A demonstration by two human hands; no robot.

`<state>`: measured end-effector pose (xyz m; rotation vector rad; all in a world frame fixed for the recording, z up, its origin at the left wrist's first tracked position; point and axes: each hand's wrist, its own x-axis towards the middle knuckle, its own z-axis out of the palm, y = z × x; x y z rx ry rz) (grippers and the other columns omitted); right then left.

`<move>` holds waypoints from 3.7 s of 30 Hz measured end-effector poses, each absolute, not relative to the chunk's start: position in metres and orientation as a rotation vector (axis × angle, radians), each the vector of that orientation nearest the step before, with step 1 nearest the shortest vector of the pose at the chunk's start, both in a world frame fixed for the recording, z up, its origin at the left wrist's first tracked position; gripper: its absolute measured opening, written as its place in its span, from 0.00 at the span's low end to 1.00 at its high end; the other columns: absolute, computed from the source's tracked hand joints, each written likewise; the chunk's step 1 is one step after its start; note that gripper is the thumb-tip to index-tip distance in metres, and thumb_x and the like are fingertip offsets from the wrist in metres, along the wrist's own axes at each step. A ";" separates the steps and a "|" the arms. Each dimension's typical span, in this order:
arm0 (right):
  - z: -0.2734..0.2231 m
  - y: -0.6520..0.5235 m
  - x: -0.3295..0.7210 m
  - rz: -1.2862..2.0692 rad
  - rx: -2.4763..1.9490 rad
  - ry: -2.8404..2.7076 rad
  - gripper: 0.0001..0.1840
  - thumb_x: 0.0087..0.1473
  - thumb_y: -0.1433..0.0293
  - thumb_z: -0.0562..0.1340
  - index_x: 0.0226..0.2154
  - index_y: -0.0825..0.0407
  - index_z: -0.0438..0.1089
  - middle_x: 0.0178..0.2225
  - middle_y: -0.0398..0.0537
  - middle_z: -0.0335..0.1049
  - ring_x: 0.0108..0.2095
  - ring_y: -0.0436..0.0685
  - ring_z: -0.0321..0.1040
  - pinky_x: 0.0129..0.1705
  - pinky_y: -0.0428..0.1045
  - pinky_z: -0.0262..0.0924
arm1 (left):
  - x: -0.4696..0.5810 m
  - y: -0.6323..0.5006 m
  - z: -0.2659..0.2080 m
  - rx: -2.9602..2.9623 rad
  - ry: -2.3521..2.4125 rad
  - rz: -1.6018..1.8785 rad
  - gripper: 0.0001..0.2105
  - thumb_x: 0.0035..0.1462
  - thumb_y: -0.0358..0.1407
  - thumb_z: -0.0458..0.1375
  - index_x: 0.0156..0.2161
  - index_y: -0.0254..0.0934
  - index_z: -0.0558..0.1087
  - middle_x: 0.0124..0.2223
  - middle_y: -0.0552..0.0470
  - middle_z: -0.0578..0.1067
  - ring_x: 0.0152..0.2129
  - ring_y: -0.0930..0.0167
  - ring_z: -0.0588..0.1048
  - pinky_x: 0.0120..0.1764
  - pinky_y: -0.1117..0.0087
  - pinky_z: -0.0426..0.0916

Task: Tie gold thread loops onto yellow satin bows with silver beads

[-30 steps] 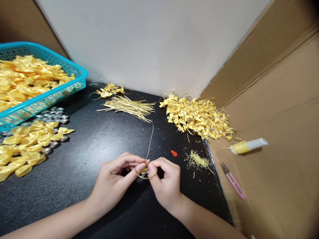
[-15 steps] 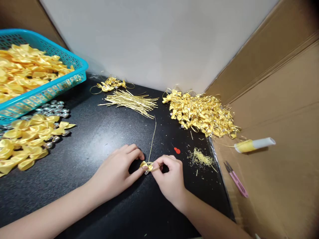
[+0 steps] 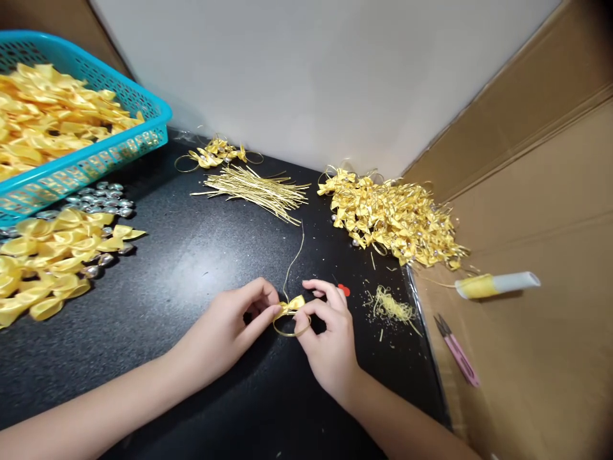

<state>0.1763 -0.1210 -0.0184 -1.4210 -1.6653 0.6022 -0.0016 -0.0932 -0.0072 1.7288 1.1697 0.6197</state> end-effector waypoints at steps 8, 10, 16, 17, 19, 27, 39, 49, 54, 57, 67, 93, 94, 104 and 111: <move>-0.015 -0.118 0.178 0.701 -1.311 -1.661 0.09 0.53 0.73 0.60 0.23 0.51 0.71 0.29 0.46 0.74 0.32 0.54 0.68 0.37 0.50 0.62 | 0.001 -0.095 -0.006 1.791 1.104 0.695 0.04 0.63 0.36 0.53 0.40 0.40 0.68 0.31 0.57 0.76 0.27 0.73 0.76 0.30 0.75 0.68; -0.015 -0.117 0.177 0.693 -1.311 -1.665 0.10 0.54 0.72 0.60 0.23 0.51 0.70 0.28 0.46 0.73 0.30 0.54 0.67 0.36 0.50 0.61 | 0.001 -0.096 -0.007 1.806 1.105 0.713 0.04 0.63 0.35 0.53 0.41 0.40 0.68 0.31 0.56 0.75 0.26 0.73 0.75 0.30 0.74 0.68; -0.015 -0.117 0.175 0.613 -1.296 -1.654 0.11 0.55 0.73 0.59 0.21 0.51 0.68 0.26 0.45 0.72 0.29 0.53 0.66 0.35 0.50 0.59 | 0.006 -0.098 -0.013 1.567 1.103 0.732 0.09 0.58 0.37 0.58 0.42 0.38 0.68 0.31 0.55 0.72 0.27 0.73 0.71 0.32 0.72 0.69; -0.015 -0.117 0.175 0.605 -1.298 -1.654 0.11 0.55 0.73 0.59 0.21 0.51 0.68 0.26 0.45 0.72 0.29 0.53 0.65 0.35 0.50 0.59 | 0.007 -0.099 -0.013 1.527 1.109 0.724 0.09 0.57 0.38 0.59 0.41 0.38 0.68 0.30 0.56 0.71 0.27 0.73 0.70 0.31 0.72 0.69; -0.016 -0.118 0.175 0.605 -1.299 -1.655 0.11 0.55 0.73 0.59 0.22 0.51 0.69 0.26 0.45 0.72 0.29 0.53 0.65 0.34 0.50 0.59 | 0.008 -0.099 -0.014 1.454 1.121 0.703 0.09 0.56 0.40 0.60 0.39 0.37 0.70 0.29 0.56 0.71 0.26 0.73 0.70 0.31 0.72 0.68; -0.017 -0.118 0.173 0.568 -1.286 -1.653 0.11 0.56 0.73 0.59 0.23 0.51 0.69 0.27 0.45 0.71 0.29 0.53 0.66 0.34 0.50 0.60 | 0.011 -0.101 -0.012 1.286 1.152 0.764 0.11 0.54 0.43 0.62 0.35 0.36 0.77 0.29 0.52 0.77 0.27 0.70 0.72 0.32 0.71 0.67; -0.019 -0.116 0.174 0.503 -1.291 -1.705 0.10 0.56 0.74 0.59 0.24 0.51 0.71 0.29 0.46 0.74 0.31 0.54 0.68 0.36 0.51 0.61 | 0.015 -0.098 -0.007 1.260 1.210 0.788 0.11 0.50 0.42 0.64 0.28 0.36 0.78 0.25 0.51 0.78 0.24 0.70 0.72 0.27 0.72 0.66; -0.018 -0.126 0.172 0.321 -1.284 -1.821 0.10 0.58 0.72 0.60 0.41 0.57 0.75 0.17 0.41 0.67 0.18 0.50 0.62 0.26 0.47 0.57 | 0.012 -0.095 -0.009 1.390 1.293 0.845 0.08 0.51 0.39 0.61 0.27 0.35 0.75 0.26 0.51 0.79 0.24 0.69 0.75 0.28 0.71 0.68; -0.021 -0.119 0.173 0.456 -1.453 -1.782 0.16 0.57 0.70 0.59 0.44 0.59 0.76 0.17 0.41 0.67 0.15 0.48 0.56 0.18 0.45 0.50 | 0.013 -0.097 -0.008 1.729 1.236 0.878 0.08 0.54 0.34 0.57 0.26 0.36 0.74 0.26 0.52 0.77 0.23 0.72 0.74 0.28 0.73 0.67; -0.020 -0.116 0.170 0.644 -1.528 -1.695 0.13 0.54 0.71 0.59 0.39 0.56 0.78 0.15 0.40 0.65 0.15 0.47 0.55 0.17 0.44 0.47 | 0.012 -0.098 -0.008 1.883 1.185 0.932 0.08 0.55 0.32 0.56 0.27 0.37 0.75 0.26 0.53 0.77 0.23 0.72 0.74 0.29 0.74 0.67; -0.005 -0.113 0.166 1.202 -1.256 -1.354 0.08 0.53 0.67 0.60 0.27 0.53 0.71 0.22 0.43 0.69 0.22 0.49 0.63 0.25 0.45 0.60 | 0.013 -0.091 -0.004 1.473 1.212 0.838 0.08 0.51 0.36 0.59 0.24 0.36 0.73 0.22 0.54 0.76 0.19 0.72 0.72 0.24 0.75 0.64; 0.022 -0.118 0.205 1.328 -0.497 -1.214 0.04 0.59 0.66 0.63 0.35 0.44 0.75 0.18 0.35 0.61 0.23 0.49 0.64 0.40 0.50 0.60 | -0.014 -0.057 -0.003 1.199 1.094 0.912 0.12 0.48 0.43 0.67 0.28 0.35 0.76 0.34 0.48 0.80 0.28 0.70 0.76 0.33 0.71 0.69; 0.022 -0.118 0.205 1.352 -0.480 -1.184 0.04 0.59 0.66 0.63 0.35 0.44 0.75 0.16 0.34 0.58 0.21 0.48 0.62 0.40 0.50 0.60 | -0.013 -0.057 -0.003 1.195 1.079 0.880 0.12 0.48 0.43 0.67 0.29 0.35 0.75 0.30 0.49 0.80 0.25 0.71 0.74 0.31 0.72 0.69; 0.025 -0.117 0.200 1.638 -0.420 -0.908 0.04 0.57 0.67 0.65 0.32 0.45 0.76 0.17 0.32 0.48 0.18 0.44 0.47 0.33 0.44 0.61 | -0.007 -0.060 -0.005 0.909 1.039 0.822 0.11 0.42 0.38 0.70 0.27 0.34 0.76 0.36 0.49 0.81 0.32 0.72 0.77 0.36 0.75 0.71; 0.003 -0.119 0.191 1.752 -0.556 -0.784 0.02 0.53 0.68 0.67 0.29 0.47 0.77 0.16 0.33 0.50 0.17 0.43 0.43 0.26 0.42 0.60 | -0.009 -0.057 -0.006 0.816 0.968 0.773 0.10 0.44 0.38 0.70 0.26 0.34 0.75 0.23 0.53 0.77 0.22 0.76 0.73 0.28 0.79 0.68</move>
